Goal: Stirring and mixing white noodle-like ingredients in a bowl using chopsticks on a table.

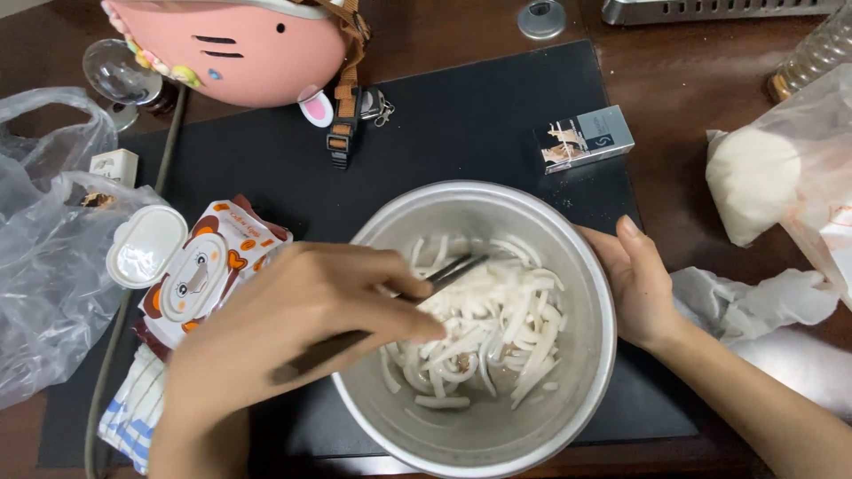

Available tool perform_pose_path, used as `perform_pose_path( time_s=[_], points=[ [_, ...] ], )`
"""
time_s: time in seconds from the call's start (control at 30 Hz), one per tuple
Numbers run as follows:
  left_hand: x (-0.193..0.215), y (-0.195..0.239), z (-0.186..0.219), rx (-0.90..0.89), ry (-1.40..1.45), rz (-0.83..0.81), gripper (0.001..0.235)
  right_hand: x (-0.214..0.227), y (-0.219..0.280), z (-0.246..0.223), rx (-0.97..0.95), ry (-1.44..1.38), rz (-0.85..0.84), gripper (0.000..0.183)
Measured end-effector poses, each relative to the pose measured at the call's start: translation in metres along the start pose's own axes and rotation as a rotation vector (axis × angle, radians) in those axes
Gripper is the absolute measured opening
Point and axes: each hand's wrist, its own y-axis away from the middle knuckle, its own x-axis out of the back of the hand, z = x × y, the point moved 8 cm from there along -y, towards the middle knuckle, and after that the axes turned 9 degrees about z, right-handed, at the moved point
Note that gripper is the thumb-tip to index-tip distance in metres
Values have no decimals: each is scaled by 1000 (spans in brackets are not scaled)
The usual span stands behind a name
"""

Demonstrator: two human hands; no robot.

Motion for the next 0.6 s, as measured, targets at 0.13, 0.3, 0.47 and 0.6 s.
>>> perform_pose_path(
  time_s=[0.13,0.3,0.47,0.6],
  points=[
    [25,14,15,99,26,20,39,-2,0,-3,17,21,-31,87],
    [0,25,28,-77,157,-185,49,2,-2,1,-5,27,-1,87],
    [-31,16,30,-37,172,-209,39,0,-3,-2,48,34,-62,85],
    [-32,16,23,-85,-62,-90,32,-2,-3,-4,31,18,-74,87]
  ],
)
